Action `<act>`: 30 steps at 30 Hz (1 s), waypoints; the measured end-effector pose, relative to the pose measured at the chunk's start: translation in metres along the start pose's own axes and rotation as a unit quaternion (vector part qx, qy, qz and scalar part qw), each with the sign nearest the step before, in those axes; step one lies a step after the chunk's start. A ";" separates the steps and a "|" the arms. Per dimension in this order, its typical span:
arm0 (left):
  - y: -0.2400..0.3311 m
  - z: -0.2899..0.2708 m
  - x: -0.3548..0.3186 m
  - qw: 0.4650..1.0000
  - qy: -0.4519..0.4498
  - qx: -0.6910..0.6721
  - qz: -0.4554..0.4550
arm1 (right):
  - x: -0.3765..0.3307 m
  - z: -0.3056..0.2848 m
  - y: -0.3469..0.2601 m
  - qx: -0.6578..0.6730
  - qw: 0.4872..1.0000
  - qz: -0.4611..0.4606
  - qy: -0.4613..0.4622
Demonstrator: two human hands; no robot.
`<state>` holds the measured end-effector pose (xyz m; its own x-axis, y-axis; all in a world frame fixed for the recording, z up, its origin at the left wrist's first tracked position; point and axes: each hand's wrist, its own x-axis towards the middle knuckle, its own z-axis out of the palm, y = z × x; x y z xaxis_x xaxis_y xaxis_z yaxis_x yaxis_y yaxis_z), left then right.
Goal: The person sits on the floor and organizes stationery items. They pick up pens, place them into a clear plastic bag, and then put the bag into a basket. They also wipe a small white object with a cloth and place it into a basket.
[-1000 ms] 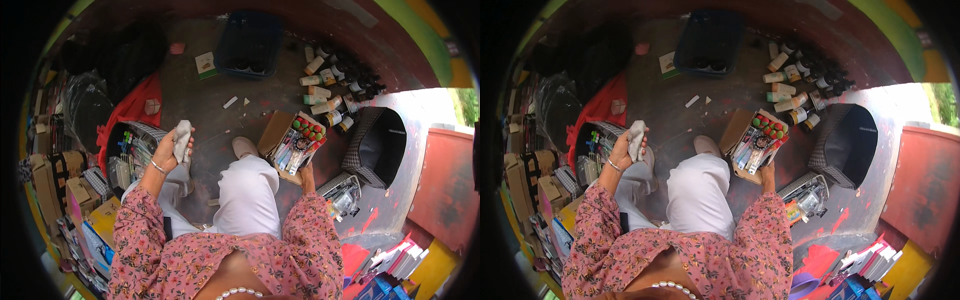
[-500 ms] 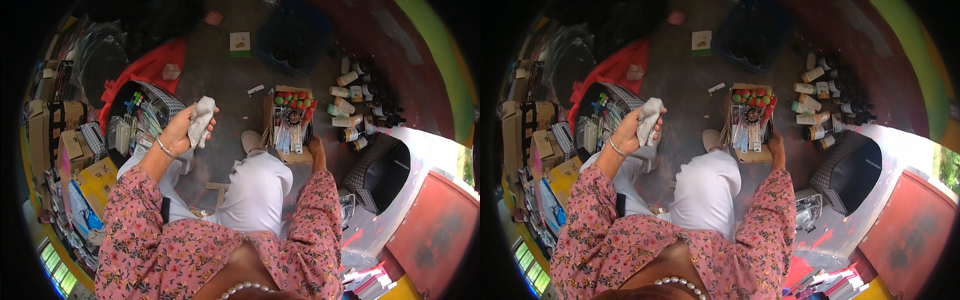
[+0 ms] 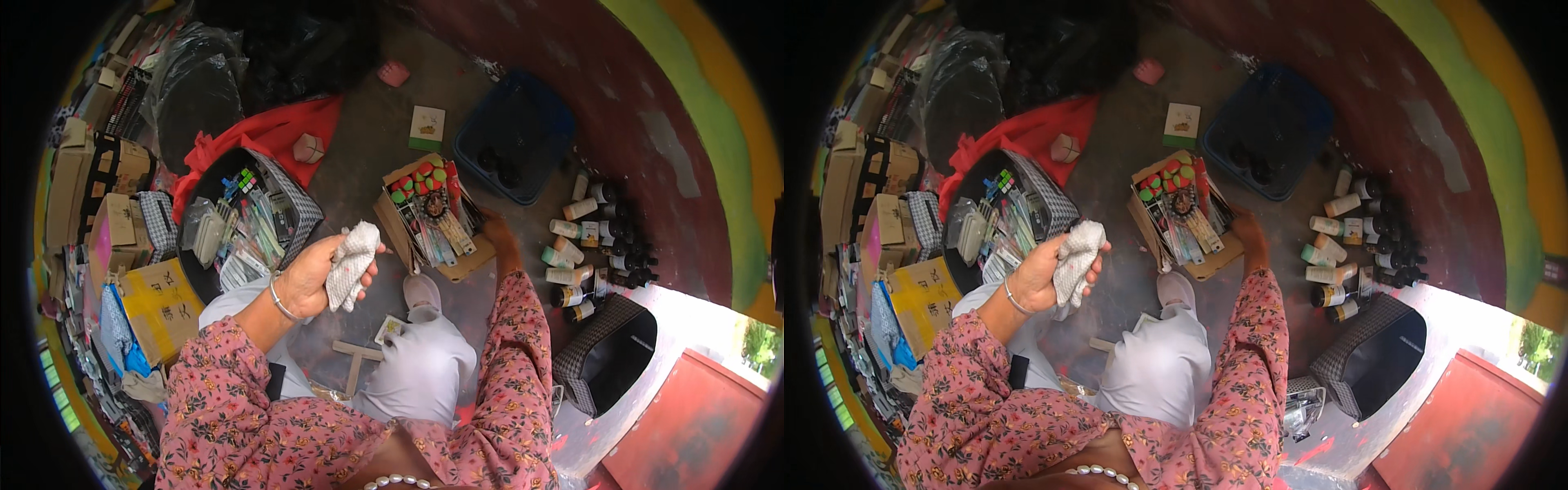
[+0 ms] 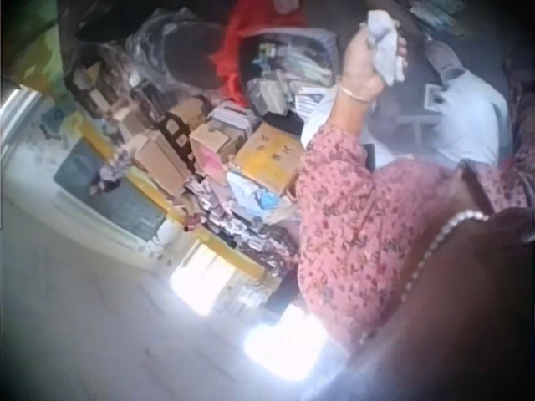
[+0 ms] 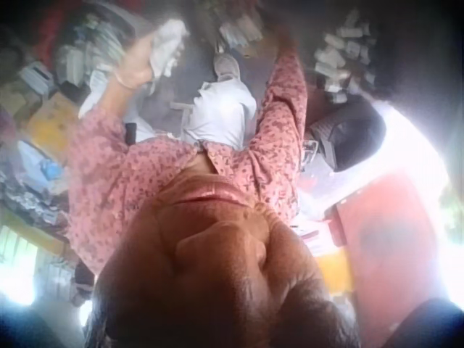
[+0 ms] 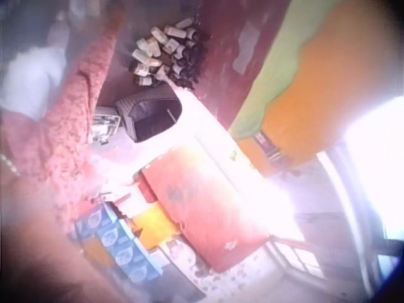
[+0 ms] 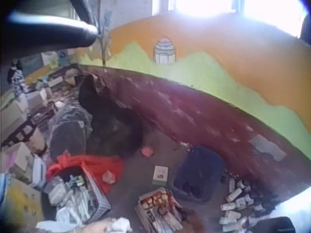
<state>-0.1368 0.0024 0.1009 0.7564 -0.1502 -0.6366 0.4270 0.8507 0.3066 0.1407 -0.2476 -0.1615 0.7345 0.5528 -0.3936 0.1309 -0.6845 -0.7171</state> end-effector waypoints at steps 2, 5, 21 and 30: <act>0.003 0.000 -0.001 1.000 -0.003 -0.004 -0.003 | 0.026 0.022 0.008 -0.004 1.000 -0.001 0.025; 0.010 -0.001 -0.006 1.000 0.006 -0.013 0.006 | 0.049 0.068 -0.017 -0.024 0.998 0.042 0.050; 0.027 -0.006 -0.011 0.998 -0.004 -0.060 -0.010 | 0.138 0.167 -0.174 0.626 0.723 0.222 0.190; 0.038 -0.013 -0.008 0.997 0.030 -0.069 -0.021 | 0.190 0.110 -0.194 0.760 0.585 0.177 0.221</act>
<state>-0.1330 0.0424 0.1086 0.7062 -0.1603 -0.6896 0.3826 0.9060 0.1813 0.1819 0.0423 -0.1608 0.6805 0.0969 -0.7264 -0.5780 0.6802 -0.4508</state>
